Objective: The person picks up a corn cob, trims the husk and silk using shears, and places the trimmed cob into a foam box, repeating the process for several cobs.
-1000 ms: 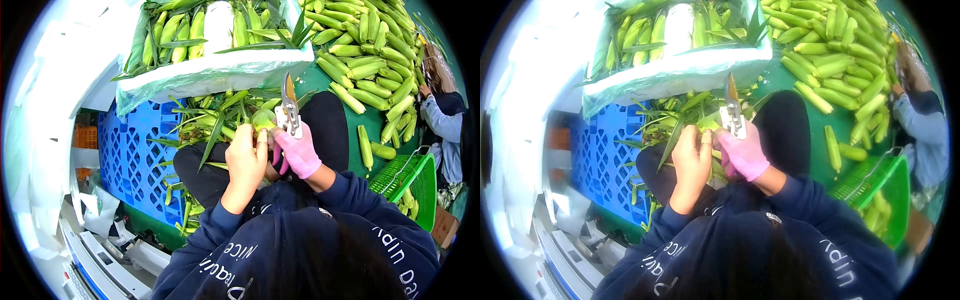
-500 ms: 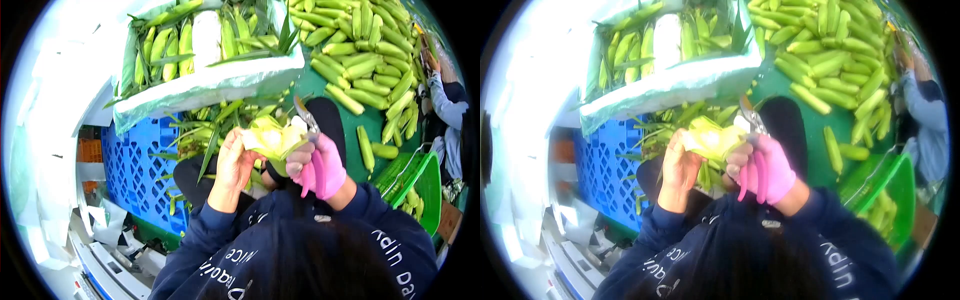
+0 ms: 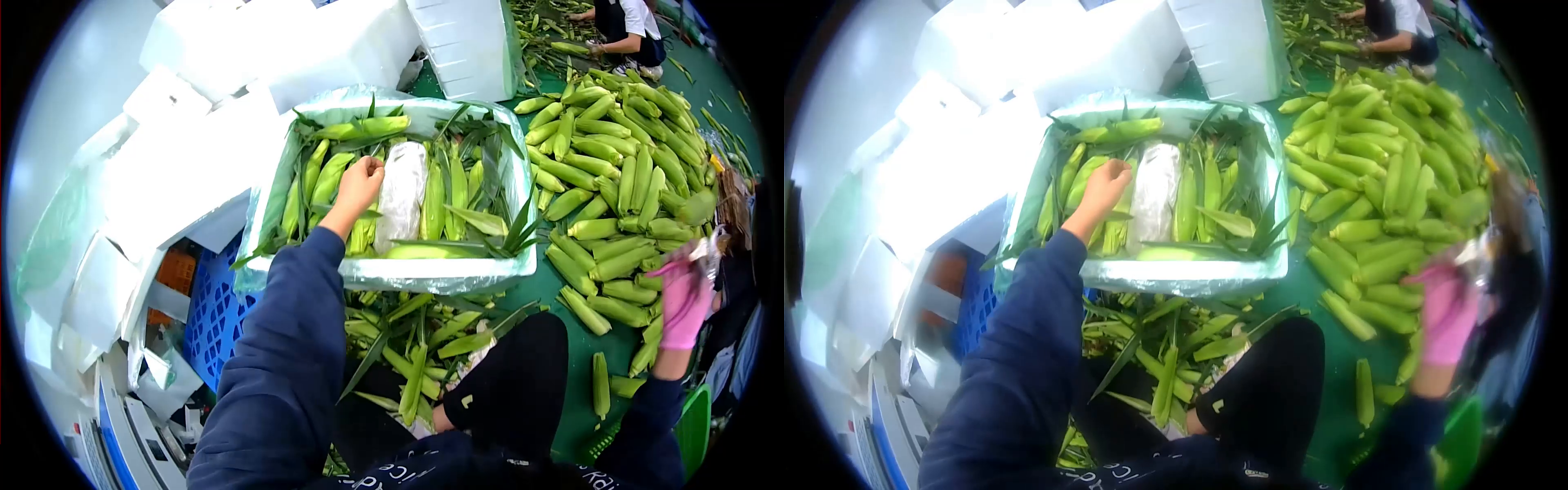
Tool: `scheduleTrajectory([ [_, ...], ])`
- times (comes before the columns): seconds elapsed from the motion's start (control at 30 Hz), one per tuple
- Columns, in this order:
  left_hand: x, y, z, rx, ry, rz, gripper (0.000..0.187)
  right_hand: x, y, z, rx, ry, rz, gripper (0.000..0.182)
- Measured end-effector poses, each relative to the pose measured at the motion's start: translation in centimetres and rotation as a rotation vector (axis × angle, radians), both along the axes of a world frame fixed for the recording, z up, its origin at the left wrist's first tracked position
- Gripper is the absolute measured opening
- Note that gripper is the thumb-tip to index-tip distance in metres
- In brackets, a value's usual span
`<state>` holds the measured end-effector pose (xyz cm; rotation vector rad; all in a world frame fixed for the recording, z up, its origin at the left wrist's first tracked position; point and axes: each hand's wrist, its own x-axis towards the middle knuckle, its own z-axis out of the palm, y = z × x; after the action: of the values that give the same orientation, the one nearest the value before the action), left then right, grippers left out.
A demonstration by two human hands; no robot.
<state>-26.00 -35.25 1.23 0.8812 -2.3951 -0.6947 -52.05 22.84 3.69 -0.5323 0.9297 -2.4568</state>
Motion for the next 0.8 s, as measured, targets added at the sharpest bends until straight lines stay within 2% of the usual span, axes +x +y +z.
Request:
scheduleTrajectory([
  [0.03, -1.2, -1.8, -0.9, -0.05, -0.031, 0.005, 0.024, 2.9, -2.1, 0.5, 0.051, 0.01, 0.046, 0.046],
  [0.1, -3.7, -4.0, -2.2, -0.152, -0.09, -0.035, 0.025, 9.1, -5.6, -2.4, 0.291, -0.162, -0.093, 0.055],
  [0.13, -5.3, -4.0, -1.7, -0.198, -0.147, -0.123, 0.026, 10.6, -5.6, -7.4, 0.288, -0.305, 0.011, 0.054],
  [0.17, -7.0, -4.0, -1.4, -0.245, -0.144, -0.186, 0.028, 13.8, -6.3, -8.7, 0.226, -0.361, 0.138, 0.048],
  [0.27, -11.4, -5.6, -2.6, -0.309, -0.174, -0.341, 0.034, 22.0, -6.2, -11.5, 0.217, -0.713, 0.197, 0.047],
  [0.3, -12.5, -6.3, -3.4, -0.361, -0.301, -0.271, 0.033, 23.7, -5.4, -13.2, 0.248, -0.79, 0.258, 0.049],
  [0.37, -13.4, -7.3, -5.7, -0.416, -0.524, -0.186, 0.037, 24.5, -5.6, -11.0, 0.393, -0.765, 0.326, 0.048],
  [0.43, -13.2, -7.2, -7.5, -0.491, -0.506, -0.162, 0.04, 24.1, -4.8, -10.5, 0.46, -0.734, 0.463, 0.048],
  [0.47, -13.3, -7.1, -8.0, -0.533, -0.495, -0.147, 0.041, 24.0, -4.5, -11.0, 0.404, -0.778, 0.462, 0.048],
  [0.5, -13.9, -7.2, -7.9, -0.459, -0.502, -0.082, 0.048, 24.0, -4.5, -11.6, 0.343, -0.82, 0.464, 0.048],
  [0.63, -15.7, -6.8, -6.9, -0.288, -0.55, 0.023, 0.053, 23.1, -4.2, -12.1, 0.199, -0.943, 0.501, 0.043],
  [0.73, -14.4, -5.4, -6.9, -0.456, -0.51, -0.031, 0.037, 23.0, -4.2, -12.2, 0.144, -0.965, 0.502, 0.041],
  [0.77, -14.2, -5.7, -6.5, -0.409, -0.57, -0.062, 0.024, 23.0, -4.3, -12.0, 0.139, -0.958, 0.501, 0.041],
  [0.8, -13.3, -6.2, -6.5, -0.411, -0.514, -0.133, 0.024, 23.1, -4.4, -11.7, 0.142, -0.956, 0.503, 0.041],
])
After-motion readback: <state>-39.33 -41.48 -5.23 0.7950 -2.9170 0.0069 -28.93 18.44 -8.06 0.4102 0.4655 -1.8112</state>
